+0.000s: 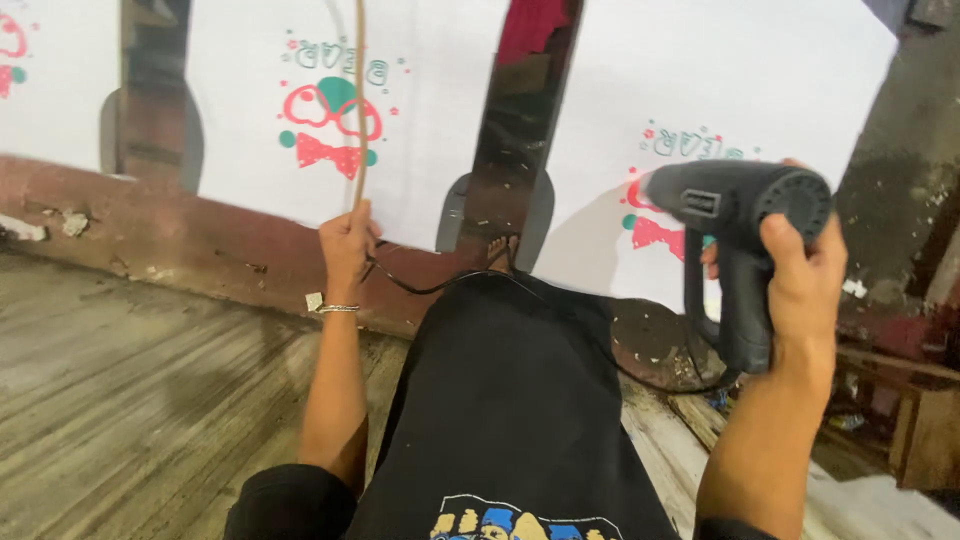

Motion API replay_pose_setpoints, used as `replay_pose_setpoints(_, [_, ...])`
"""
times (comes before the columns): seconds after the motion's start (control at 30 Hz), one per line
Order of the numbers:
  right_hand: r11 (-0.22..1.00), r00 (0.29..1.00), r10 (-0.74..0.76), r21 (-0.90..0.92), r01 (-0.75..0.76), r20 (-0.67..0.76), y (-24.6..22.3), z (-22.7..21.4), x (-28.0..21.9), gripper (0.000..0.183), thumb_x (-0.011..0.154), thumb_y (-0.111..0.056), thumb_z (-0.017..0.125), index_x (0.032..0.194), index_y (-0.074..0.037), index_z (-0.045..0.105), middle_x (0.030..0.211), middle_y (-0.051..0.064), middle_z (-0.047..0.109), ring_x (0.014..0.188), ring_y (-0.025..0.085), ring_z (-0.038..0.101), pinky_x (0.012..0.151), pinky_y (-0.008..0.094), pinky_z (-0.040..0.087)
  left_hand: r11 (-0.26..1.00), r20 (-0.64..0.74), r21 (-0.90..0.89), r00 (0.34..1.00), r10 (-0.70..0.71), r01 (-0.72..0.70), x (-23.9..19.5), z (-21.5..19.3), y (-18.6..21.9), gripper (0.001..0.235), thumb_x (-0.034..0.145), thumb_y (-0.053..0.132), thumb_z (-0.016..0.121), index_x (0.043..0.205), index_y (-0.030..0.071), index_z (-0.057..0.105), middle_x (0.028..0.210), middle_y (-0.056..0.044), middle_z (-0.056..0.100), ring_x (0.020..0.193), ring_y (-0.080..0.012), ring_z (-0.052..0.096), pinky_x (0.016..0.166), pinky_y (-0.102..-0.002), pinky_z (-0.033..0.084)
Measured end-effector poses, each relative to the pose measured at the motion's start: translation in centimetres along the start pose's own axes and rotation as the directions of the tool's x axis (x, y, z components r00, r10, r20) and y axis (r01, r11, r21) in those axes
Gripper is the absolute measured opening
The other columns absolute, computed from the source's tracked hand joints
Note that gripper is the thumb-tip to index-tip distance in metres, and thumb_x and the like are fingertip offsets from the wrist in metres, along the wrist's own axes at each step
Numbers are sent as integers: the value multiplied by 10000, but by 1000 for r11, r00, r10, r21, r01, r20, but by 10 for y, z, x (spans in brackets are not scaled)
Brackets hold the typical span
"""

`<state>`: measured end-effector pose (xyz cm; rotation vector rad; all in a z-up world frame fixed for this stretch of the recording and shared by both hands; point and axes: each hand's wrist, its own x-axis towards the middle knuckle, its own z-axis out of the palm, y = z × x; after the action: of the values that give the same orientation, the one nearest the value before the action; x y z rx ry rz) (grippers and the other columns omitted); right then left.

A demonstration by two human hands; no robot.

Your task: Using a heat gun to dry ink on screen-printed shirts laid out on a production rack.

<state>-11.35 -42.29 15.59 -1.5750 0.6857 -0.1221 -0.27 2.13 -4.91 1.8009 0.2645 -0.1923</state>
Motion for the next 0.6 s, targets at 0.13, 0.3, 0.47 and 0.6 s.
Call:
replay_pose_setpoints(0.13, [998, 1000, -13, -55, 13, -4, 1, -19, -3, 633, 981, -369, 680, 1526, -166, 432, 1078, 167, 583, 639, 269, 633, 559, 335, 566, 996, -33, -33, 996, -84, 83, 1, 1, 1, 490, 977, 316, 724, 561, 75, 630, 401, 19, 417, 397, -68, 362, 462, -214, 317])
replay_pose_setpoints(0.3, [988, 985, 110, -122, -94, 135, -22, 3, -3, 697, 907, -415, 610, 1528, -150, 436, 1305, 244, 600, 725, 270, 654, 639, 338, 592, 998, 14, 66, 1000, 14, -15, 9, -4, -24, 515, 1017, 352, 678, 585, 73, 674, 404, 12, 474, 388, -68, 435, 478, -210, 403])
replay_pose_setpoints(0.47, [993, 998, 24, -120, -16, 65, -25, -7, -2, 686, 951, -380, 643, 1527, -93, 405, 1021, 229, 592, 679, 317, 650, 609, 392, 596, 999, 2, 34, 1000, -9, 8, 4, -1, -12, 519, 1030, 329, 679, 588, 57, 667, 413, -3, 483, 407, -80, 447, 522, -215, 422])
replay_pose_setpoints(0.6, [988, 988, 124, -104, -114, 93, -28, 1, -1, 740, 857, -407, 678, 1501, -105, 473, 1131, 210, 621, 642, 305, 659, 569, 355, 589, 998, -18, 54, 1000, -15, 16, 4, -1, -14, 523, 1044, 336, 670, 604, 55, 680, 428, -3, 497, 409, -83, 455, 541, -220, 439])
